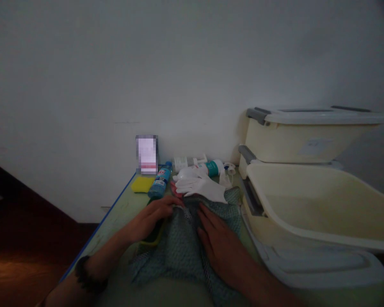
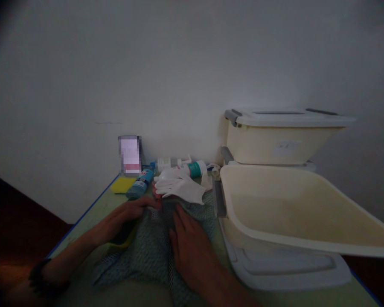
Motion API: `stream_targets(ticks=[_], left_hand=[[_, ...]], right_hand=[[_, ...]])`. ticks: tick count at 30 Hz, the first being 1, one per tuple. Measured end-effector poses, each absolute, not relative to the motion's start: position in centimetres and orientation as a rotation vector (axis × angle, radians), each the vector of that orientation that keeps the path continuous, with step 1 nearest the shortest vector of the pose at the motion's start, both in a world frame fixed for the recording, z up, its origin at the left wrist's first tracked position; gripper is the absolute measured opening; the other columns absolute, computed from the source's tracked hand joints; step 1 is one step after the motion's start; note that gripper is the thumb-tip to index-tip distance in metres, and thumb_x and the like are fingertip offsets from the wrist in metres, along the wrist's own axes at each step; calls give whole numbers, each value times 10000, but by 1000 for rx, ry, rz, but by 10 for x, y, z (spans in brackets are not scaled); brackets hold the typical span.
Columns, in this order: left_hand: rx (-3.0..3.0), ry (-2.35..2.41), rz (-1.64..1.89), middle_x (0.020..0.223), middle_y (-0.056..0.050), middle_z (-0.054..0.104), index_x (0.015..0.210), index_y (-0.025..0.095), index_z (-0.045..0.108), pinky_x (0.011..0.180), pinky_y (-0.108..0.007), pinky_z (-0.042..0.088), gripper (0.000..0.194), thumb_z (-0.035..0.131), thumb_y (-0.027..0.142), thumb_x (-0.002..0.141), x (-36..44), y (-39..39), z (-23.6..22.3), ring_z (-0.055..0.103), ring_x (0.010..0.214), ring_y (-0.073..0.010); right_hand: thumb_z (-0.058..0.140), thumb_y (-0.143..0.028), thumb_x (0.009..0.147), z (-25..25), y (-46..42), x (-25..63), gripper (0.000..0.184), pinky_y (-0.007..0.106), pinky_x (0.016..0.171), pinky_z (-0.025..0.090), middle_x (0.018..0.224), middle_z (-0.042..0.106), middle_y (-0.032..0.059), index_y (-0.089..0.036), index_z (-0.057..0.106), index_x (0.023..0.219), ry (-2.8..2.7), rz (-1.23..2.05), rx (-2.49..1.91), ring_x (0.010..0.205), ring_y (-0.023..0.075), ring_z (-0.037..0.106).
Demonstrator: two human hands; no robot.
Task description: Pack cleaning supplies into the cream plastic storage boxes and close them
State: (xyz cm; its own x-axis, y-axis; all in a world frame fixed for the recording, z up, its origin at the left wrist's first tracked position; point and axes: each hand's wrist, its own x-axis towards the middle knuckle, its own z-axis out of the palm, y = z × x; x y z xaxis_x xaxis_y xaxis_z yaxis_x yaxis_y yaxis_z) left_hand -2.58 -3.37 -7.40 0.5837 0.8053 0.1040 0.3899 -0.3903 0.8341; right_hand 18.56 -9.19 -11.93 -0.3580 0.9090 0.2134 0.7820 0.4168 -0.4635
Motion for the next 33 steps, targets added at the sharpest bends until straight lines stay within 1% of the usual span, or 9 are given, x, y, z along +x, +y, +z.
stream_targets(ticks=[2, 6, 12, 15, 19, 22, 25, 28, 33], left_hand=[[2025, 948, 737, 1159, -73, 614, 981, 191, 624, 1026, -427, 343, 351, 291, 170, 871, -25, -31, -75, 515, 1130, -231], [2211, 1250, 961, 1079, -90, 627, 941, 175, 642, 986, -423, 402, 276, 381, 178, 850, -23, -25, -80, 558, 1058, -219], [2543, 1462, 815, 1052, -100, 633, 989, 155, 637, 905, -405, 467, 276, 419, 130, 821, -31, -18, -87, 582, 995, -216], [2642, 1408, 729, 1070, -100, 654, 991, 162, 651, 907, -430, 456, 276, 427, 135, 831, -31, -17, -92, 583, 1004, -227], [2695, 1347, 645, 1109, -113, 650, 1042, 159, 654, 926, -437, 436, 268, 467, 234, 865, -26, -20, -92, 568, 1028, -235], [2734, 1226, 523, 1175, -102, 619, 1112, 191, 638, 972, -435, 404, 298, 464, 239, 875, -25, -24, -88, 518, 1107, -235], [2747, 1090, 430, 1320, -82, 518, 1164, 244, 615, 1036, -451, 341, 334, 470, 209, 864, -25, -28, -82, 400, 1243, -247], [2746, 1036, 401, 1372, -75, 458, 1211, 259, 575, 1050, -452, 321, 402, 484, 160, 832, -25, -29, -80, 322, 1297, -252], [2665, 1099, 444, 1133, -94, 603, 1248, 192, 525, 962, -385, 409, 468, 512, 121, 786, -19, -29, -85, 473, 1109, -220]], right_hand=[[326, -271, 926, -118, -91, 187, 491, 461, 1065, 351, 1494, 253, 137, -82, 379, 1376, -2209, 359, -1511, 1338, 254, 328], [316, -270, 927, -112, -89, 190, 527, 447, 1043, 373, 1529, 124, 120, -99, 278, 1425, -2173, 323, -1573, 1344, 260, 317], [314, -245, 918, -109, -82, 194, 523, 445, 903, 479, 1271, 560, 177, -50, 312, 1404, -2177, 340, -1564, 1102, 279, 571], [292, -225, 921, -107, -81, 196, 543, 399, 720, 534, 1108, 663, 163, -90, 218, 1442, -2115, 392, -1589, 834, 244, 677], [275, -223, 926, -106, -80, 195, 593, 339, 545, 494, 888, 729, 99, -170, 49, 1471, -2107, 365, -1605, 601, 219, 674], [312, -233, 919, -103, -75, 194, 508, 323, 575, 473, 846, 729, 104, -140, 277, 1417, -2082, 392, -1640, 657, 228, 680], [346, -240, 909, -101, -70, 195, 302, 301, 620, 462, 837, 720, 103, -143, 591, 1058, -2034, 466, -1644, 729, 224, 677], [329, -227, 906, -103, -70, 195, 237, 298, 651, 471, 836, 703, 88, -158, 550, 956, -1909, 511, -1604, 752, 208, 667], [287, -262, 901, -110, -78, 190, 207, 297, 642, 501, 928, 635, 106, -178, 425, 1031, -1508, 679, -1341, 767, 188, 629]])
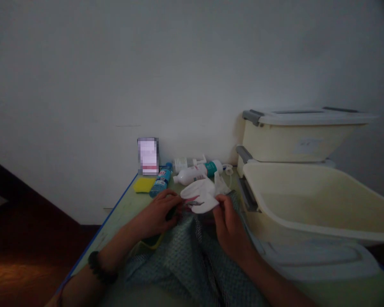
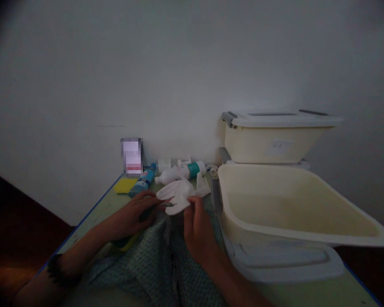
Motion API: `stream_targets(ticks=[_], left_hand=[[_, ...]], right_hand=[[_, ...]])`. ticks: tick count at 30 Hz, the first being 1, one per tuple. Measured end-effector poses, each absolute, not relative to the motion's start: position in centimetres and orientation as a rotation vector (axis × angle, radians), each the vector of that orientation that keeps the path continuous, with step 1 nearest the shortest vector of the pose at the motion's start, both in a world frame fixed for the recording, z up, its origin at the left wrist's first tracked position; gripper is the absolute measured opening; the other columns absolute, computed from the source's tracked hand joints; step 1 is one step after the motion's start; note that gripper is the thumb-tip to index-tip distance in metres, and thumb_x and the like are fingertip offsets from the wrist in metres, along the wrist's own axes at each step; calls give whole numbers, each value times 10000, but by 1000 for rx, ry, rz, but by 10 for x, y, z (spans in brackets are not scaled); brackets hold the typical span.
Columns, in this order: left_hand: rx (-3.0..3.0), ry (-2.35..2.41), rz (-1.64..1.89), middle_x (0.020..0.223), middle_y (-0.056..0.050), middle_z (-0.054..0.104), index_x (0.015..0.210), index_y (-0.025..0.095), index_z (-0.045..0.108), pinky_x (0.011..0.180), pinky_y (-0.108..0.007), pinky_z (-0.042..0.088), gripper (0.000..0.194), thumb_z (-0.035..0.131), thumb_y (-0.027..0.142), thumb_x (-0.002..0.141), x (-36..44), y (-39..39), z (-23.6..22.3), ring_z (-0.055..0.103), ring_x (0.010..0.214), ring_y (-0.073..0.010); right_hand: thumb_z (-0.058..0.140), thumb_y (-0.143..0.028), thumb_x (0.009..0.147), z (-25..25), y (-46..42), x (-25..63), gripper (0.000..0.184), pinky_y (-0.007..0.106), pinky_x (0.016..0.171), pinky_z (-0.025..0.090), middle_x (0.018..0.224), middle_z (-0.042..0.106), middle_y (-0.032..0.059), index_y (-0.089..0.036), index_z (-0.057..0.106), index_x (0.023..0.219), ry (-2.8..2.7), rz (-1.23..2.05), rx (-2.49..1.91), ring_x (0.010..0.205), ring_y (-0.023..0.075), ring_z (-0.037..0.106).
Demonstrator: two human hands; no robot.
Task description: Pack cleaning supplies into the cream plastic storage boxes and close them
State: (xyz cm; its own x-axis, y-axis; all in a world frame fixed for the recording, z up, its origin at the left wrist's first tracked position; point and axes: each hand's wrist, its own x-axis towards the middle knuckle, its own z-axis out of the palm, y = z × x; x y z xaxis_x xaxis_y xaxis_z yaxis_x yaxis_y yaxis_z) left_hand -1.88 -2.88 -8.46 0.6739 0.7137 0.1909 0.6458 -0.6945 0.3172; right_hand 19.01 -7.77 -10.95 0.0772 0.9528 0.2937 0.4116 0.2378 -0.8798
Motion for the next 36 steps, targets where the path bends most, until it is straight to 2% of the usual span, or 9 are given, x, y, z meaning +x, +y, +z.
stream_targets(ticks=[4, 9, 15, 18, 22, 25, 29, 33, 36], left_hand=[[2648, 1160, 537, 1016, -79, 649, 1025, 165, 640, 920, -385, 419, 261, 504, 125, 805, -17, -29, -87, 507, 1014, -227], [2489, 1282, 757, 878, -43, 644, 907, 192, 632, 806, -342, 468, 176, 465, 241, 880, -21, -25, -87, 560, 869, -192], [2648, 1187, 564, 1186, -127, 551, 1167, 159, 557, 970, -417, 398, 410, 472, 77, 774, -19, -26, -91, 496, 1104, -235], [2676, 1161, 516, 1228, -121, 536, 1118, 181, 592, 985, -471, 366, 408, 503, 71, 736, -16, -28, -92, 459, 1151, -270], [2569, 1180, 655, 974, -74, 647, 868, 187, 637, 925, -436, 407, 162, 512, 125, 785, -13, -27, -92, 533, 1012, -247], [2432, 1278, 891, 957, -71, 639, 891, 178, 567, 848, -363, 462, 143, 426, 201, 878, -13, -26, -85, 572, 928, -201], [2049, 1383, 1337, 855, -46, 644, 891, 186, 493, 747, -316, 500, 170, 381, 312, 919, -17, -27, -70, 609, 791, -164], [1930, 1183, 1429, 914, -68, 681, 878, 176, 520, 754, -317, 504, 167, 443, 323, 899, -14, -31, -65, 625, 835, -170], [1749, 1083, 1630, 820, -43, 691, 848, 177, 528, 647, -276, 507, 181, 492, 351, 882, -12, -35, -59, 630, 724, -151]], right_hand=[[302, -235, 888, -108, -85, 193, 159, 316, 709, 478, 893, 550, 71, -202, 422, 986, -1472, 489, -1272, 786, 178, 552], [340, -244, 880, -101, -93, 196, 238, 327, 718, 435, 801, 475, 49, -197, 474, 689, -1890, 376, -1196, 783, 178, 496], [457, -520, 833, -101, -96, 184, 395, 419, 837, 414, 925, 566, 100, -161, 622, 829, -2320, 376, -1425, 908, 245, 516], [525, -624, 740, -99, -99, 183, 484, 441, 868, 407, 976, 572, 108, -164, 634, 841, -2377, 370, -1454, 953, 271, 510], [621, -444, 715, -101, -100, 184, 319, 437, 894, 402, 1001, 581, 105, -163, 640, 865, -2412, 296, -1484, 988, 279, 510], [606, -336, 730, -105, -94, 182, 237, 435, 859, 425, 1006, 590, 111, -162, 643, 888, -2410, 240, -1509, 984, 287, 526], [597, -327, 738, -114, -74, 177, 328, 491, 836, 435, 1065, 599, 180, -108, 643, 978, -2360, 129, -1513, 1023, 350, 528], [586, -327, 752, -122, -57, 174, 358, 462, 872, 438, 1114, 619, 153, -150, 623, 1062, -2287, 139, -1504, 1059, 326, 542], [593, -299, 749, -127, -53, 174, 438, 451, 894, 438, 1205, 558, 206, -98, 575, 1139, -2164, 115, -1575, 1107, 331, 522]])
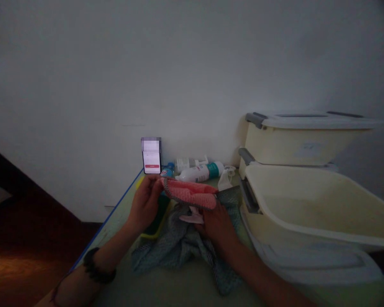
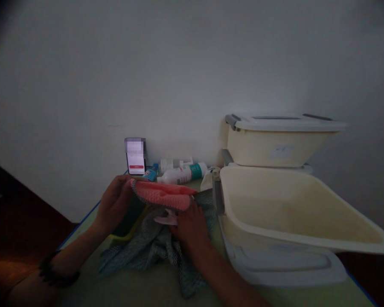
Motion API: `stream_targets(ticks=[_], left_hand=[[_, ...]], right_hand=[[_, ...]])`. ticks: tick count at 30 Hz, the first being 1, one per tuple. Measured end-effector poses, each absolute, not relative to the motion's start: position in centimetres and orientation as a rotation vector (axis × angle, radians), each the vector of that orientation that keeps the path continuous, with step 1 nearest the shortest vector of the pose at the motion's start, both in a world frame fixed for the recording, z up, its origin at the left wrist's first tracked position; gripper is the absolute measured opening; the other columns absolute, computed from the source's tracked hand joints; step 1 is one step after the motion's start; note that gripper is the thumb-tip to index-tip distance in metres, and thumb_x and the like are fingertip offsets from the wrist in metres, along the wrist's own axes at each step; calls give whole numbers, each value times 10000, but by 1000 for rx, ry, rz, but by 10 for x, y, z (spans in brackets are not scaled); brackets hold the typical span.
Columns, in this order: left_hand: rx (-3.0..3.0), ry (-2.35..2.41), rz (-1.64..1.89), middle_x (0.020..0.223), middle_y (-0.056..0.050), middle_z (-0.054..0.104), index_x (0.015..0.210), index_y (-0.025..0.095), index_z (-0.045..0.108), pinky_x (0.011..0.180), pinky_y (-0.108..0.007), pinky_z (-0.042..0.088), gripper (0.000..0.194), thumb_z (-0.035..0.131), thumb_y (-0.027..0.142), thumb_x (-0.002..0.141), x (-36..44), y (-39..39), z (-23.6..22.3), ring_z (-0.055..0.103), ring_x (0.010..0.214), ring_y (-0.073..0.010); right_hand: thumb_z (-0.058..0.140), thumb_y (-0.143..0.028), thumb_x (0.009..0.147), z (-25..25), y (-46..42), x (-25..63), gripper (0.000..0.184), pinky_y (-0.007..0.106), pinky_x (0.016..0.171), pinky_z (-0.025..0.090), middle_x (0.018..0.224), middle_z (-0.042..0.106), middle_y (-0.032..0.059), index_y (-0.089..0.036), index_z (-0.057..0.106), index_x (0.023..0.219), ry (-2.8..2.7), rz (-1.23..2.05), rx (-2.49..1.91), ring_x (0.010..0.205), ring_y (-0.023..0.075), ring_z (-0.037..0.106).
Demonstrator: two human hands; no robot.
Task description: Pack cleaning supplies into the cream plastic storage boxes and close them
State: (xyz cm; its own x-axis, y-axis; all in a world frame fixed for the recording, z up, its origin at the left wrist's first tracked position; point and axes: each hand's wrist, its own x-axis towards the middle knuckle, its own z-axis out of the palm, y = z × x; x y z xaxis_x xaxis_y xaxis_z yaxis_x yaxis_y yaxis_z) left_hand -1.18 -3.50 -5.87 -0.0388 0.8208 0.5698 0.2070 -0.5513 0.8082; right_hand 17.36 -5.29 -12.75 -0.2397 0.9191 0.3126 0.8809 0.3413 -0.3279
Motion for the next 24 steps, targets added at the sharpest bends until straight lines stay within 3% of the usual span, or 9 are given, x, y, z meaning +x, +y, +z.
stream_targets(ticks=[3, 4, 8, 10, 12, 16, 20, 24], left_hand=[[1386, 912, 1930, 740, 25, 691, 840, 220, 511, 562, -269, 503, 144, 528, 361, 865, -15, -39, -41, 644, 640, -143], [1296, 876, 1954, 764, 49, 692, 830, 231, 515, 635, -290, 523, 93, 575, 301, 840, -17, -40, -34, 661, 694, -144], [1073, 864, 2024, 719, 25, 694, 773, 203, 507, 534, -295, 525, 290, 739, 320, 645, -16, -44, -28, 658, 566, -162], [1146, 900, 1869, 747, 7, 689, 816, 206, 489, 498, -287, 503, 304, 689, 404, 701, -8, -48, -40, 630, 524, -149], [1328, 968, 1684, 764, -6, 662, 825, 204, 485, 575, -287, 499, 247, 593, 425, 801, 1, -52, -54, 616, 607, -143], [1591, 1106, 1581, 724, 7, 565, 802, 203, 527, 604, -257, 456, 159, 556, 355, 836, 11, -59, -71, 521, 638, -132], [1658, 1195, 1579, 703, 13, 530, 797, 216, 531, 593, -249, 442, 53, 545, 259, 825, 9, -60, -71, 486, 629, -138], [1674, 1129, 1521, 655, 28, 501, 803, 218, 489, 487, -217, 407, 55, 533, 244, 823, 12, -62, -69, 455, 548, -121]], right_hand=[[603, -235, 720, -130, -54, 175, 437, 438, 909, 444, 1267, 482, 258, -41, 574, 1111, -2085, 101, -1624, 1134, 344, 508], [586, -209, 725, -129, -56, 176, 411, 433, 917, 444, 1277, 468, 258, -37, 579, 1098, -2074, 102, -1628, 1140, 338, 507], [510, -190, 778, -121, -68, 180, 489, 465, 1006, 375, 1378, 346, 237, -36, 474, 1240, -2034, 85, -1504, 1271, 331, 368], [525, -251, 786, -114, -76, 180, 587, 487, 1039, 332, 1410, 294, 210, -67, 374, 1322, -2015, 91, -1365, 1310, 319, 297], [563, -315, 768, -108, -84, 179, 655, 489, 1048, 321, 1388, 323, 186, -104, 326, 1340, -2025, 141, -1224, 1296, 298, 308], [655, -434, 688, -105, -93, 175, 682, 467, 1015, 362, 1275, 425, 160, -136, 403, 1247, -2051, 326, -1101, 1205, 282, 395], [704, -574, 591, -108, -96, 174, 822, 479, 987, 380, 1251, 426, 173, -125, 410, 1214, -2059, 407, -1083, 1181, 307, 406], [708, -585, 583, -106, -98, 177, 808, 485, 951, 395, 1235, 405, 165, -140, 402, 1184, -2024, 355, -1035, 1165, 313, 399]])
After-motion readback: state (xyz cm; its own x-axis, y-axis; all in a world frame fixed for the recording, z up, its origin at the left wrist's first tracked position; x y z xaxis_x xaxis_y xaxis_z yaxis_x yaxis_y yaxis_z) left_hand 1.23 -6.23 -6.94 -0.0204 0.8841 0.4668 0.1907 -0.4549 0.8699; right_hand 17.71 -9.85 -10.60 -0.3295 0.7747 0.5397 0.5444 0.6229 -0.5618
